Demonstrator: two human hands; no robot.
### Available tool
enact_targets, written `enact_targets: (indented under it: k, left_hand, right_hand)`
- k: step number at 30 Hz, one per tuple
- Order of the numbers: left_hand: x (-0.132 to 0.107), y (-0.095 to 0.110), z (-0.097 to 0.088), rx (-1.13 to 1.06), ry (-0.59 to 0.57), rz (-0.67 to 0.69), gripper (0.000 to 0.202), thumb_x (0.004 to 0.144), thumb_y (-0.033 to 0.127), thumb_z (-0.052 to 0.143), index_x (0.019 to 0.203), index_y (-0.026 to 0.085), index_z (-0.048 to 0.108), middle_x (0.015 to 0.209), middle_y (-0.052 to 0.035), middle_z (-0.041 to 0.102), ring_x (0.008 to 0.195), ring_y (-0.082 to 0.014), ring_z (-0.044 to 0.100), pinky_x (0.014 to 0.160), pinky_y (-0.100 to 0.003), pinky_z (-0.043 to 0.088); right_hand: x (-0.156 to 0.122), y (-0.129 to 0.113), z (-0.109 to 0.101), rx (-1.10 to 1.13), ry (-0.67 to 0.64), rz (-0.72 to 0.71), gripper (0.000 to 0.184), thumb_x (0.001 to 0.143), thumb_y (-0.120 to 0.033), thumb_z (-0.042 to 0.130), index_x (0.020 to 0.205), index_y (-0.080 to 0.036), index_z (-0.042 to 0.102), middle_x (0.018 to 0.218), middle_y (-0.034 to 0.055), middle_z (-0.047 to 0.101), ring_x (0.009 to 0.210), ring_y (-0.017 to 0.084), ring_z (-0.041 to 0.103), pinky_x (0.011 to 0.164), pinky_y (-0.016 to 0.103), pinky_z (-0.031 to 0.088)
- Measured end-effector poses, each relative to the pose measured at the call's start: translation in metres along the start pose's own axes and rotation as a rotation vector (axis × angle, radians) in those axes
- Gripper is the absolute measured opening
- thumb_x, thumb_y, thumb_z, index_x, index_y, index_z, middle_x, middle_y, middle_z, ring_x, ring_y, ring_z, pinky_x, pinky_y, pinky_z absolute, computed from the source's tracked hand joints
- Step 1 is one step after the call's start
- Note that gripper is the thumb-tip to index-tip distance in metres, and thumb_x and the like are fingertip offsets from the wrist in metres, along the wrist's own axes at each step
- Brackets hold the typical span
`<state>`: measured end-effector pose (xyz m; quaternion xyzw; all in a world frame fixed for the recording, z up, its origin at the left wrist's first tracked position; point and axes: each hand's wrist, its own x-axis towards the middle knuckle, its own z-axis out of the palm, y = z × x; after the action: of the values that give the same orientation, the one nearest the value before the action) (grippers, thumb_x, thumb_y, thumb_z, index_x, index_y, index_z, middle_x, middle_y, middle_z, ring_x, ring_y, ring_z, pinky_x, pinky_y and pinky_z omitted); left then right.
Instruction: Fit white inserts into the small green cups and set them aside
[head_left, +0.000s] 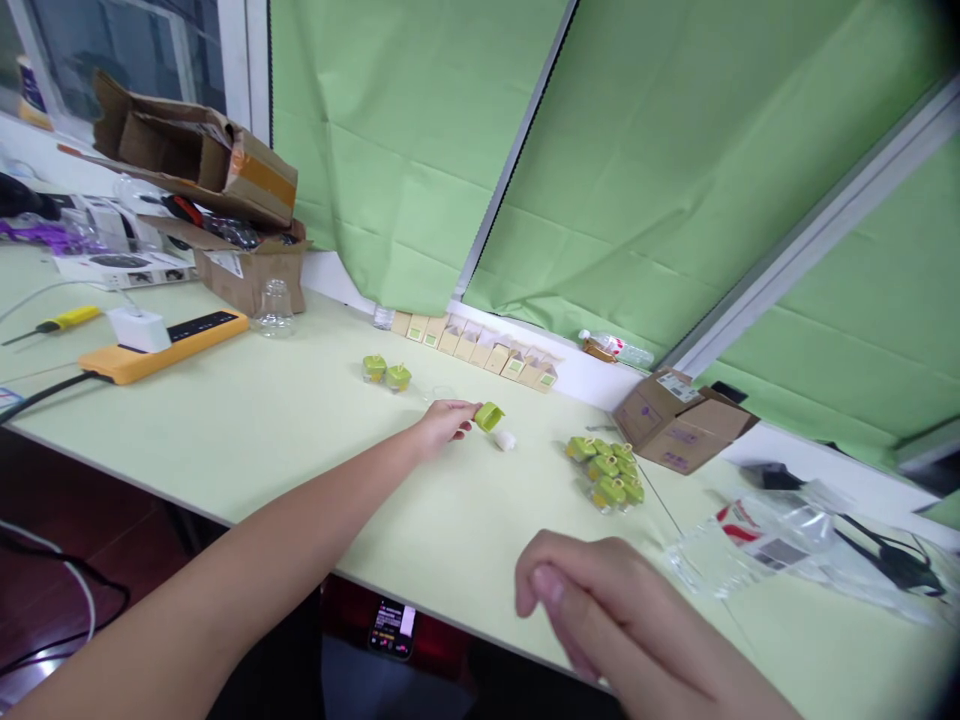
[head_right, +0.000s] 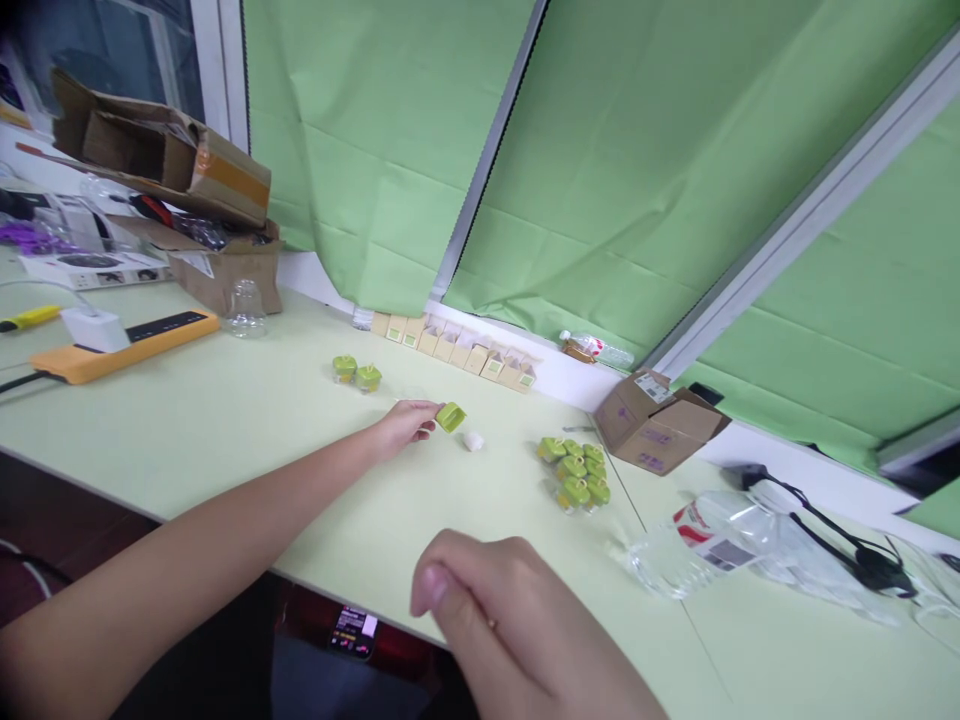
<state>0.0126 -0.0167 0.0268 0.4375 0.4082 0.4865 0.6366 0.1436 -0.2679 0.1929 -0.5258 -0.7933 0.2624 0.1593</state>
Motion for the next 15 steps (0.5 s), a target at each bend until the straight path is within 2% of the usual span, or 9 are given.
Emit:
enact_targets:
  k: [3,6,8,11,15]
  left_hand:
    - [-0.001,0.0,0.0,0.023,-0.003,0.016,0.039,0.067,0.048,0.076,0.088,0.015,0.073,0.082,-0.0064,0.065,0.072,-0.0131,0.054,0.064,-0.026,0.041]
    - [-0.003,0.001,0.0,0.038,-0.021,0.042,0.036,0.068,0.047,0.075,0.084,0.014,0.073,0.077,-0.005,0.063,0.071,-0.0131,0.053,0.065,-0.026,0.04]
    - [-0.004,0.002,0.0,0.052,-0.02,0.045,0.034,0.069,0.046,0.074,0.081,0.014,0.071,0.073,-0.0039,0.061,0.069,-0.0126,0.052,0.064,-0.026,0.04]
    - [-0.005,0.002,0.001,0.083,-0.02,0.039,0.032,0.07,0.045,0.073,0.076,0.015,0.069,0.069,-0.0023,0.059,0.065,-0.0115,0.051,0.062,-0.026,0.039]
    - [-0.006,0.003,0.003,0.11,-0.039,0.056,0.031,0.072,0.045,0.071,0.072,0.015,0.065,0.066,-0.0015,0.057,0.062,-0.0112,0.051,0.061,-0.026,0.039]
  right_hand:
    - [0.009,0.008,0.018,0.011,-0.185,0.002,0.037,0.097,-0.042,0.037,0.074,-0.023,0.06,0.067,0.0,0.062,0.064,0.014,0.054,0.061,0.023,0.041]
    - [0.024,0.037,0.034,0.039,-0.196,0.062,0.033,0.097,-0.037,0.037,0.078,-0.023,0.061,0.072,-0.0006,0.064,0.075,0.014,0.058,0.068,0.023,0.041]
    - [0.042,0.067,0.043,0.083,-0.136,0.121,0.028,0.096,-0.033,0.037,0.084,-0.022,0.06,0.071,-0.0013,0.063,0.069,0.013,0.056,0.064,0.023,0.04]
    - [0.071,0.113,0.053,0.073,0.016,0.166,0.029,0.095,-0.032,0.036,0.075,-0.02,0.055,0.067,-0.0009,0.059,0.063,0.013,0.053,0.059,0.024,0.038]
    - [0.095,0.149,0.063,-0.188,0.307,0.184,0.031,0.094,-0.035,0.038,0.071,-0.021,0.051,0.063,-0.0003,0.056,0.059,0.015,0.05,0.057,0.027,0.032]
